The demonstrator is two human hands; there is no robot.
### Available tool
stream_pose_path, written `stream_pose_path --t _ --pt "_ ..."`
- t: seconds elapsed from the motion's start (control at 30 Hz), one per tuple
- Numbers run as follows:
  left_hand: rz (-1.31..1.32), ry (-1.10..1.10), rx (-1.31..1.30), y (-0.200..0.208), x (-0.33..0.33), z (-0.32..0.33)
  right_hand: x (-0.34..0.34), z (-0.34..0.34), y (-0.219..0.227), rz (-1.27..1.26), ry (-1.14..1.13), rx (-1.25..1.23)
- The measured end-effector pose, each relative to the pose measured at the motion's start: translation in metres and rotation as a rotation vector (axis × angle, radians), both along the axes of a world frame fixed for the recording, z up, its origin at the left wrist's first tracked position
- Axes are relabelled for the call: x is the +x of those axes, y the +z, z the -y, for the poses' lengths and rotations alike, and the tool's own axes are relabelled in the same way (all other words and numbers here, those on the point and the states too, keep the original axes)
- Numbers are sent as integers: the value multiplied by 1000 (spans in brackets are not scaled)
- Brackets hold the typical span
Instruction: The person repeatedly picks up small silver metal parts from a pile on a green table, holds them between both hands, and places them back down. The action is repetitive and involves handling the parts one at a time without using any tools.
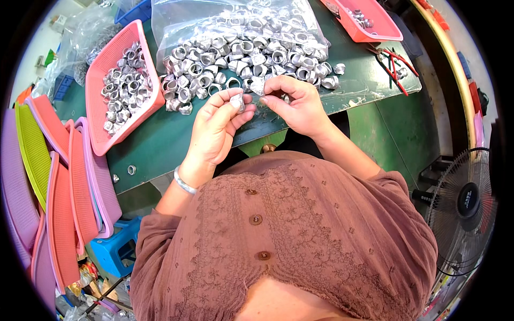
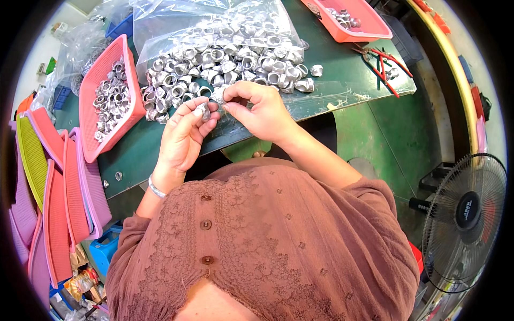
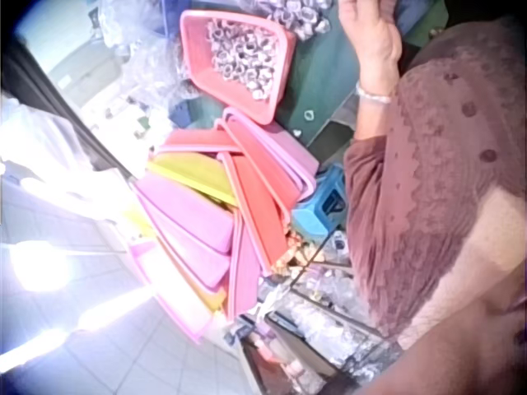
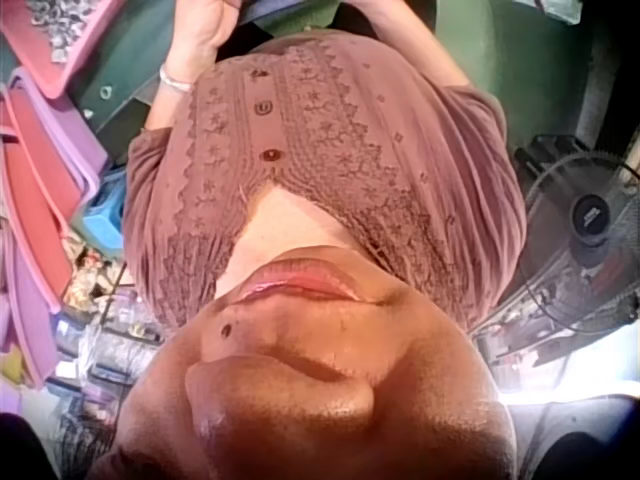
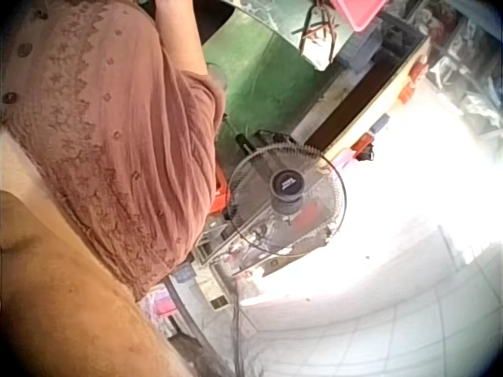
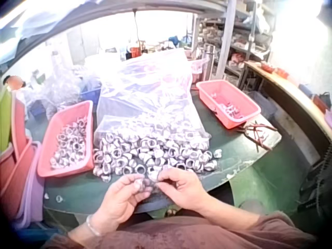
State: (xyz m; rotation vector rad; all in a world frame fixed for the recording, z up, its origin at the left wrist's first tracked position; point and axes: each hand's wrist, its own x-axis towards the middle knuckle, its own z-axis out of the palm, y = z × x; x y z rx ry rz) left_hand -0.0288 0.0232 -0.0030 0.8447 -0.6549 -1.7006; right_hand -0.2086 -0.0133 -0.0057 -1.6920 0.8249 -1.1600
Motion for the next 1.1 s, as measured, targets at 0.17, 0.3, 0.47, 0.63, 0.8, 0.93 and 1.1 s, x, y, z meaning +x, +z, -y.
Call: stream_pose_path --t 0.17,0.3,0.47,0.63,0.8,0.93,1.1 --pt "5 -5 -14 2 -1 -1 0 3 -11 58 48 6" --pt "-1 -5 -17 4 -3 -1 -3 5 -16 121 90 36" --pt "17 -16 -28 5 -5 1 -4 6 -7 355 143 189" --pt "56 -15 -24 8 -7 3 -10 13 -7 417 128 321" --pt "73 -18 -27 12 -11 6 -15 15 -6 512 128 420" --pt "94 -33 -31 15 -16 9 -18 16 -4 537 94 456" --pt "125 -55 -38 20 -20 13 -23 17 3 550 95 482"
